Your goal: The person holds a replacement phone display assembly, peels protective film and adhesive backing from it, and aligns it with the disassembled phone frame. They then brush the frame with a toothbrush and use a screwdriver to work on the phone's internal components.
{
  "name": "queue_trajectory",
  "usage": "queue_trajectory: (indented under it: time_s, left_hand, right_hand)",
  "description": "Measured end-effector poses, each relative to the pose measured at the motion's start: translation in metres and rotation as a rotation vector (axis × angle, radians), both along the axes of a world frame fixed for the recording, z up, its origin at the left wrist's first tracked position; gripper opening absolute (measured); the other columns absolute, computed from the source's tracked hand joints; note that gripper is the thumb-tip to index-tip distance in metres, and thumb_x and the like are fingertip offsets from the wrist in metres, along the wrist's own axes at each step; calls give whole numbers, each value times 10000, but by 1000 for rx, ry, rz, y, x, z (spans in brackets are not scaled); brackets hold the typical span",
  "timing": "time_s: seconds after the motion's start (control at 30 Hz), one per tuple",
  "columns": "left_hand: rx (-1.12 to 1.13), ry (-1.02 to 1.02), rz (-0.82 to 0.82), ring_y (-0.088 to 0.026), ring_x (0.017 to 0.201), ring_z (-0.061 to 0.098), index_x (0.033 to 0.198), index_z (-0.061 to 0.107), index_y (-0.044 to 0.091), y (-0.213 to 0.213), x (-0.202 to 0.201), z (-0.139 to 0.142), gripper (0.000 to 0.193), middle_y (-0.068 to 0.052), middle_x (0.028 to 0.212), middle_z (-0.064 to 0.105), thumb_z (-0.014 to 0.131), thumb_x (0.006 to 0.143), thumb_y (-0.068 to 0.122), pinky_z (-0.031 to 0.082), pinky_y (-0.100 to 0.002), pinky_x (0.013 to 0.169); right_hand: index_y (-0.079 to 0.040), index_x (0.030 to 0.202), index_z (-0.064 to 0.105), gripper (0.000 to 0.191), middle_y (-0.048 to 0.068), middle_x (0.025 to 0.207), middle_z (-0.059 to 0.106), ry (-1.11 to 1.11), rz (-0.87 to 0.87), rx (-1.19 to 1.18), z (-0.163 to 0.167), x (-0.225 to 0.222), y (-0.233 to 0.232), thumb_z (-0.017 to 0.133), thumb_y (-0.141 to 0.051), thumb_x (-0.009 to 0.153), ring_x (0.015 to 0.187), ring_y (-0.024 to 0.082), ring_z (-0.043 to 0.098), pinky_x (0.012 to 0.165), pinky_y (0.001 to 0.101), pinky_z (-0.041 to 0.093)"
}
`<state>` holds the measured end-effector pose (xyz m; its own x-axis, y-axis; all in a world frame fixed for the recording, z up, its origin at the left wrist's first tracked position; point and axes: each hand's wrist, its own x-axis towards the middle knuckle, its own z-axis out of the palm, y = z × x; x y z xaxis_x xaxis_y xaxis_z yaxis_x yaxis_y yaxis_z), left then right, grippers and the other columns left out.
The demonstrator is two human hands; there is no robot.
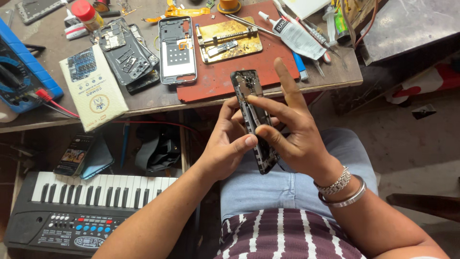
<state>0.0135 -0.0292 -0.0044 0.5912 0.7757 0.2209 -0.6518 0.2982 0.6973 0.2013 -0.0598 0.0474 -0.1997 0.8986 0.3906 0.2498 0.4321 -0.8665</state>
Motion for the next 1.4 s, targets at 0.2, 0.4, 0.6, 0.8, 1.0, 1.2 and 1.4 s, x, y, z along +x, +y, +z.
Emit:
queue_trajectory:
  time_s: [0.2, 0.4, 0.6, 0.8, 1.0, 1.2, 1.4]
  left_hand:
    - [-33, -13, -19, -334, 1398, 558, 1549, 306, 137, 1, -2, 0, 829, -180, 1481, 541, 839, 918, 215, 487, -483, 1188]
    - [-42, -7, -10, -328, 1408, 545, 1560, 285, 148, 2, 0, -1, 853, -170, 1458, 518, 843, 917, 210, 481, -483, 1182]
    - [-31, -4, -10, -336, 1416, 543, 1567, 283, 153, -1, -1, -1, 865, -168, 1490, 493, 844, 913, 229, 469, -497, 1192]
    - [42, 24, -14, -347, 1413, 541, 1523, 321, 179, 2, -3, -3, 795, -160, 1496, 486, 847, 928, 216, 449, -529, 1211]
    - [-58, -44, -17, -346, 1393, 543, 1484, 318, 187, 2, -2, -9, 760, -135, 1494, 459, 835, 927, 201, 460, -513, 1178]
    - [-139, -78, -9, -360, 1351, 545, 1577, 304, 129, 9, -6, -10, 806, -174, 1460, 490, 805, 956, 242, 502, -576, 1113]
    - [-142, -219, -77, -378, 1430, 517, 1592, 264, 141, 7, -7, 2, 808, -242, 1564, 434, 756, 981, 330, 478, -625, 1143]
  right_hand:
    - [-129, 1478, 608, 580, 228, 1718, 234, -144, -152, 213, -11, -6, 1, 718, -440, 1001, 1571, 357, 377, 1257, 447, 369]
    - [-133, 1424, 640, 530, 230, 1760, 236, -128, -146, 189, -15, -4, 0, 724, -441, 1000, 1503, 325, 479, 1233, 432, 419]
    - [-149, 1414, 633, 516, 228, 1750, 236, -67, -103, 133, -14, -7, 1, 691, -464, 1010, 1416, 290, 539, 1203, 410, 440]
    - [-159, 1450, 605, 504, 215, 1759, 228, -179, -96, 186, -11, -5, 0, 635, -466, 1052, 1654, 378, 292, 1317, 454, 312]
    - [-164, 1469, 591, 500, 177, 1760, 238, -237, -57, 171, -6, -5, 7, 604, -455, 1062, 1679, 382, 172, 1355, 499, 213]
    - [-76, 1449, 620, 464, 186, 1757, 249, -94, -28, 128, -5, 0, 10, 558, -359, 1087, 1626, 339, 282, 1326, 454, 238]
    - [-23, 1397, 662, 356, 188, 1669, 392, 78, -121, 154, -15, 6, 3, 585, -251, 1135, 1549, 269, 426, 1323, 397, 366]
